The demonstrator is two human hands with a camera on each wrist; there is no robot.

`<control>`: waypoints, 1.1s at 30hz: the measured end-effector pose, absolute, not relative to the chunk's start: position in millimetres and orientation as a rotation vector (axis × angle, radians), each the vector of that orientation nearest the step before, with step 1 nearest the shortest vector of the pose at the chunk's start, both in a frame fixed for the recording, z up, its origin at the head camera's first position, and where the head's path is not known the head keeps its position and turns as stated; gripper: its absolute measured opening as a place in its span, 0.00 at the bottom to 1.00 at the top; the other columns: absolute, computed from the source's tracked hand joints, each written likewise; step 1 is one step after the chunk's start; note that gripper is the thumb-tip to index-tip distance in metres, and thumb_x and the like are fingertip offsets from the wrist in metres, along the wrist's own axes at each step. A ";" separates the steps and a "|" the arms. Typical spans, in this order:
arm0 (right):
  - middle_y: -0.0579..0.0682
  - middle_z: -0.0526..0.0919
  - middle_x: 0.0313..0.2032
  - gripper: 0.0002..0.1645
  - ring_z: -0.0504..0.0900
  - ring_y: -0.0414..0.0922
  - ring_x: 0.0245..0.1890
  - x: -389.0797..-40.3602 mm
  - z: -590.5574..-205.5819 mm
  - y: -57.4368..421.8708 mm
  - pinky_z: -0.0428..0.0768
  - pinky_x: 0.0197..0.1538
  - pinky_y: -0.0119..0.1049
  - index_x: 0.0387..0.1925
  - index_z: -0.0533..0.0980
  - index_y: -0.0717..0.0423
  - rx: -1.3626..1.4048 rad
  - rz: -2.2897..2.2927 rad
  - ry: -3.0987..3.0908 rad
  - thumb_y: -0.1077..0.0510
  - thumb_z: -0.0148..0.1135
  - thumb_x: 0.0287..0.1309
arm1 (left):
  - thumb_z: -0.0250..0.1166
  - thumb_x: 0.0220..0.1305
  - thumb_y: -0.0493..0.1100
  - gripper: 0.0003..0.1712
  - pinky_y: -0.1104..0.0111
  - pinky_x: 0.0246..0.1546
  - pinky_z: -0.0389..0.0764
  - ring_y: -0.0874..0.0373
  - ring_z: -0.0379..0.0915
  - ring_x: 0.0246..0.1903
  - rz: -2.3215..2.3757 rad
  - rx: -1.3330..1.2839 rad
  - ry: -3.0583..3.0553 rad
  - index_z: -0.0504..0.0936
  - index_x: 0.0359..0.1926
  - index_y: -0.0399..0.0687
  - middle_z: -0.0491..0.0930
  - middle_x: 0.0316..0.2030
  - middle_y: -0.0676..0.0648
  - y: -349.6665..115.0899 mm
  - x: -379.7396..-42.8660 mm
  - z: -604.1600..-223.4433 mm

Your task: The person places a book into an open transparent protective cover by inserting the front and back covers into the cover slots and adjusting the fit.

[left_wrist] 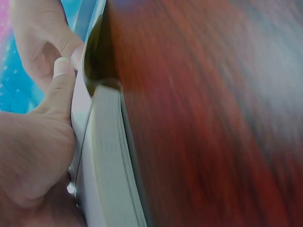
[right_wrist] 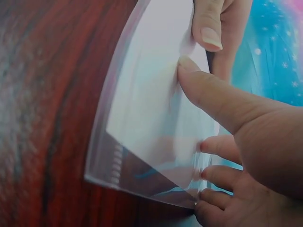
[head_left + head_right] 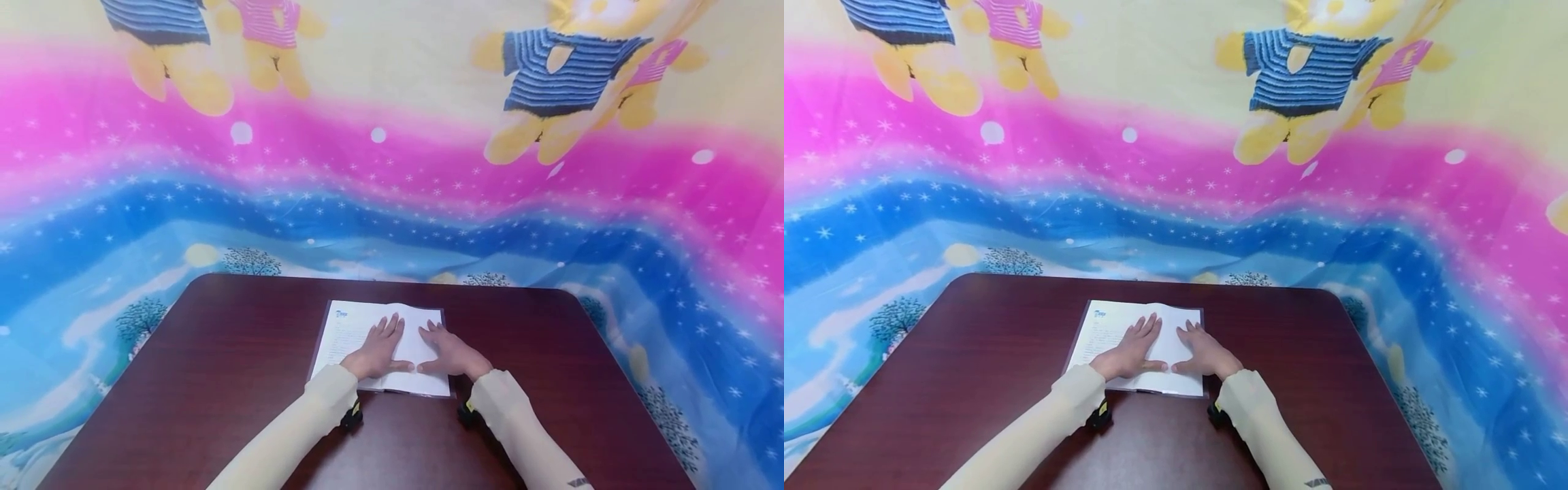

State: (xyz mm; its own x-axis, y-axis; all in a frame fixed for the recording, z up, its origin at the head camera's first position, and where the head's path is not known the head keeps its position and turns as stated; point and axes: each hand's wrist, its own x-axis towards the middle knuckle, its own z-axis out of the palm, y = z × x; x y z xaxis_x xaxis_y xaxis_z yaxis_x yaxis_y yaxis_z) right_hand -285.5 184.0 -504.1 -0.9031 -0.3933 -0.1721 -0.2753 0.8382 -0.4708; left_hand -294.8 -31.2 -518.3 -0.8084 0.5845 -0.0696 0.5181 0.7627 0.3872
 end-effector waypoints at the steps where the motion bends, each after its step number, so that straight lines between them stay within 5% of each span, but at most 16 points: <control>1: 0.63 0.54 0.78 0.51 0.48 0.64 0.79 -285.3 -503.7 184.1 0.58 0.75 0.61 0.76 0.62 0.59 -0.519 -0.651 2.755 0.49 0.75 0.57 | 0.64 0.68 0.64 0.57 0.42 0.76 0.47 0.32 0.36 0.78 0.535 0.875 2.769 0.48 0.79 0.34 0.40 0.80 0.31 -29.7 -294.4 -517.7; 12: 0.64 0.58 0.77 0.46 0.50 0.67 0.77 -287.5 -506.8 190.7 0.57 0.74 0.64 0.76 0.63 0.58 -0.626 -0.755 2.737 0.52 0.72 0.61 | 0.53 0.74 0.64 0.46 0.43 0.77 0.38 0.32 0.26 0.78 0.442 0.848 2.717 0.44 0.83 0.58 0.27 0.80 0.32 -22.9 -294.2 -521.1; 17: 0.65 0.65 0.73 0.40 0.61 0.63 0.74 -293.8 -509.4 197.7 0.65 0.72 0.59 0.73 0.65 0.63 -0.571 -0.956 2.755 0.58 0.69 0.64 | 0.52 0.76 0.61 0.42 0.44 0.77 0.41 0.32 0.29 0.79 0.383 0.860 2.719 0.46 0.82 0.59 0.30 0.80 0.31 -23.8 -293.2 -513.6; 23: 0.70 0.72 0.65 0.36 0.78 0.63 0.61 -295.3 -506.9 206.2 0.82 0.57 0.52 0.72 0.61 0.71 -0.112 -1.352 2.698 0.61 0.61 0.70 | 0.51 0.76 0.62 0.43 0.46 0.78 0.39 0.35 0.27 0.79 0.416 0.866 2.703 0.45 0.83 0.59 0.28 0.80 0.33 -26.2 -290.5 -513.6; 33: 0.74 0.71 0.62 0.43 0.82 0.58 0.55 -299.7 -501.0 212.7 0.86 0.51 0.45 0.74 0.48 0.80 0.169 -1.618 2.327 0.61 0.57 0.72 | 0.53 0.77 0.58 0.43 0.43 0.77 0.38 0.32 0.28 0.78 0.537 0.906 2.664 0.44 0.82 0.54 0.28 0.79 0.30 -29.6 -289.6 -513.2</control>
